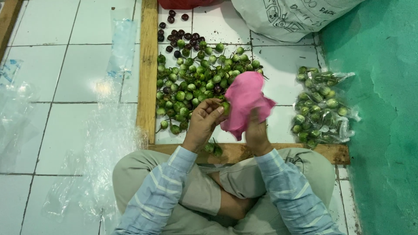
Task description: Cleaning small green vegetables with a cloth and placing them into plastic bags
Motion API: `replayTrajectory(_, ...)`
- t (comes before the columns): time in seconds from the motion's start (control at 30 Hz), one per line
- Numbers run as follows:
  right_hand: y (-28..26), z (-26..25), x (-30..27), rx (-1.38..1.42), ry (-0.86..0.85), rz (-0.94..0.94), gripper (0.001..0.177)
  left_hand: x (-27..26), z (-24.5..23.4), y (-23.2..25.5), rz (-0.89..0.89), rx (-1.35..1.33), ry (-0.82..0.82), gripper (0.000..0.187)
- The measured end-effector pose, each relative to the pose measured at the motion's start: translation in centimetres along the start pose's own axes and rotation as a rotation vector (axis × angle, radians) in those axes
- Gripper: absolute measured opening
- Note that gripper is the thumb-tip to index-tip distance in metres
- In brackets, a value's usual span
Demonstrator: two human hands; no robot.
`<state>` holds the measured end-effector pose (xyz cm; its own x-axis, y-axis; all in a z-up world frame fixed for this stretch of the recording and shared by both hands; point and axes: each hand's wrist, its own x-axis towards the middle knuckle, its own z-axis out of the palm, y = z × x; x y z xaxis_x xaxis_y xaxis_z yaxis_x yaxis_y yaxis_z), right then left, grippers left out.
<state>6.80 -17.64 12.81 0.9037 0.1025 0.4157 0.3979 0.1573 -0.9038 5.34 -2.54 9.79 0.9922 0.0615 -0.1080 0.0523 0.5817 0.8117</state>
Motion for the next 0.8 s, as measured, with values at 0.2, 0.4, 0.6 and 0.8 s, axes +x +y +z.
replayTrajectory(0.2, 0.7, 0.9, -1.4, -0.500, -0.038, -0.028, 0.036, 0.6, -2.6, -2.3, -0.207, -0.295, -0.044, 0.016)
replayTrajectory(0.4, 9.3, -1.7, -4.7, -0.704, 0.139, -0.144, 0.050, 1.5, -4.1, -4.8, -0.269, -0.290, -0.084, 0.016)
replayTrajectory(0.6, 4.6, -1.2, -1.8, -0.496, 0.138, -0.197, 0.029, 0.3, -2.6, -2.2, -0.322, -0.283, -0.152, 0.015)
replayTrajectory(0.8, -2.5, 1.0, 0.2, -0.228, -0.031, 0.086, 0.051, 0.2, -1.5, -0.7, -0.208, -0.292, -0.121, 0.021)
